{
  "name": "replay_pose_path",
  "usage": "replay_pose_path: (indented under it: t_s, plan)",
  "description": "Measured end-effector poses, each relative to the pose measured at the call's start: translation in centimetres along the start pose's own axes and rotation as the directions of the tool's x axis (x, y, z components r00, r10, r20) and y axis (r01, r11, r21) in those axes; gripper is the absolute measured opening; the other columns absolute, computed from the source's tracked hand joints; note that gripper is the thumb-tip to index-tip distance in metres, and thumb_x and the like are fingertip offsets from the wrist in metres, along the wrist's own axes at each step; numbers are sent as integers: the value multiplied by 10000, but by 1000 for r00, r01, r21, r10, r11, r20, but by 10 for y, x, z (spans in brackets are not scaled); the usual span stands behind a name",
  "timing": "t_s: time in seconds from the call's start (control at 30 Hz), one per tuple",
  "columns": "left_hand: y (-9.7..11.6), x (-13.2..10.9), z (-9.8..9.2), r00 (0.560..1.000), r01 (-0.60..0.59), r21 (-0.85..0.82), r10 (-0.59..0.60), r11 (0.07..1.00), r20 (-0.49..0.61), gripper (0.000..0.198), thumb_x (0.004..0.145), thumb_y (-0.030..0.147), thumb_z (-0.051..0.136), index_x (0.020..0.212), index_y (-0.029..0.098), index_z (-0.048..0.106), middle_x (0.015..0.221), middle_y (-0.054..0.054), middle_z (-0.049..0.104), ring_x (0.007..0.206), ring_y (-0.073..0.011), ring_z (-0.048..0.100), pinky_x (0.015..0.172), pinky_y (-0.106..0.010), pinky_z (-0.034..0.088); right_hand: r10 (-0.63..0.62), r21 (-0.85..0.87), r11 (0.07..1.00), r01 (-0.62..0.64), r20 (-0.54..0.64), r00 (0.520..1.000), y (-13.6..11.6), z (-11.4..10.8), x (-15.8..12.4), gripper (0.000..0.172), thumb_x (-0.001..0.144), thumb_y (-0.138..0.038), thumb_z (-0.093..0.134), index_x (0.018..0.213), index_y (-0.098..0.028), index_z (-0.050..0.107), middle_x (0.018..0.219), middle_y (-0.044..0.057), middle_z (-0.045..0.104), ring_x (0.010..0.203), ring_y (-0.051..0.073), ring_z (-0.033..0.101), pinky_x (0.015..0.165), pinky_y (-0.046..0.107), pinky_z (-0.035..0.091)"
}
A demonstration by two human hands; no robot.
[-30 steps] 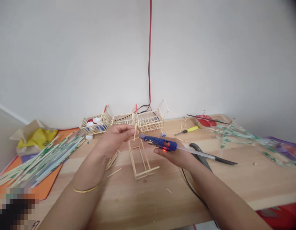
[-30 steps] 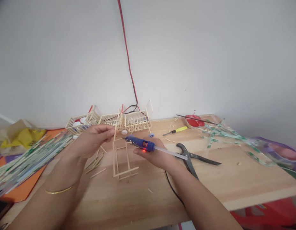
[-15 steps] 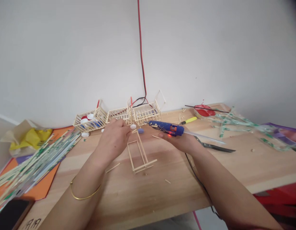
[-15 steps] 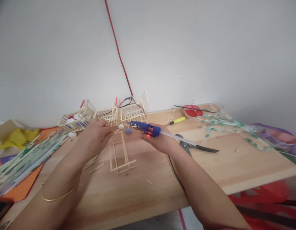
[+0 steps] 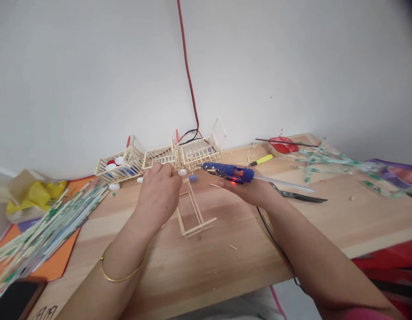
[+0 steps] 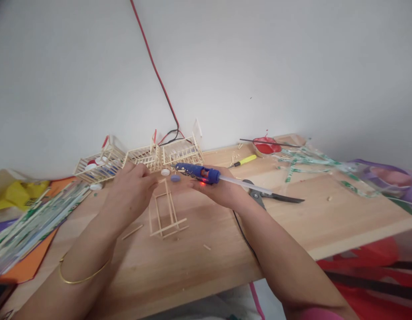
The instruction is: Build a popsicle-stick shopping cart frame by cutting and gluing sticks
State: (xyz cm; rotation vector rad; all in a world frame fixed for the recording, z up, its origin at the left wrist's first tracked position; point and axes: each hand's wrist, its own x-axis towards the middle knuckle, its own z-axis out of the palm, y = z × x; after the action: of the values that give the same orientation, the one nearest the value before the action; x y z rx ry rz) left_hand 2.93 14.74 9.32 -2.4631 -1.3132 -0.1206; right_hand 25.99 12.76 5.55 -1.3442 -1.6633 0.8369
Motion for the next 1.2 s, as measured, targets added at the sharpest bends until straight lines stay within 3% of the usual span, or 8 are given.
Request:
replay_pose_path:
  t_s: [0.57,0.73,0.87,0.97,1.2]
  plan:
    - [1,1,0,1000,-24,-29,24,999,2,250,841,198,493,643,165,642,801,-115,554,818,-257,458,676,-383,361,17,-12,1000,-16,15,1000,1,1,0,374,738,-444,658,1076,-284,666,992,-13,709,884,233,664,805,367,540]
    - [-12,1,-8,999,-34,-245,36,969,4,230,864,213,466,772,164,671,771,-77,588,762,-204,500,711,-352,390,21,-38,999,-20,16,1000,1,0,0,372,717,-458,669,1044,-280,683,949,-5,717,869,242,668,768,351,549]
    - [-35,-5,-21,995,39,-411,-75,911,-71,220,858,220,462,836,166,674,805,-56,628,813,-187,548,772,-323,411,41,-49,998,-40,25,999,0,0,0,363,727,-456,661,1042,-278,685,955,1,718,863,249,672,745,335,553]
    - [-46,-8,-26,989,125,-407,-149,905,-27,198,825,212,480,792,174,671,793,-44,644,807,-185,562,767,-313,412,54,-50,997,-53,31,998,3,4,0,343,733,-453,656,1022,-269,685,935,-4,721,850,245,676,755,344,550]
    - [-42,-4,-15,988,126,-421,-73,898,139,206,737,138,482,700,186,678,715,-25,654,713,-170,565,675,-281,403,33,-85,996,-29,47,998,8,15,1,336,734,-467,650,984,-247,694,856,3,727,809,232,680,701,318,543]
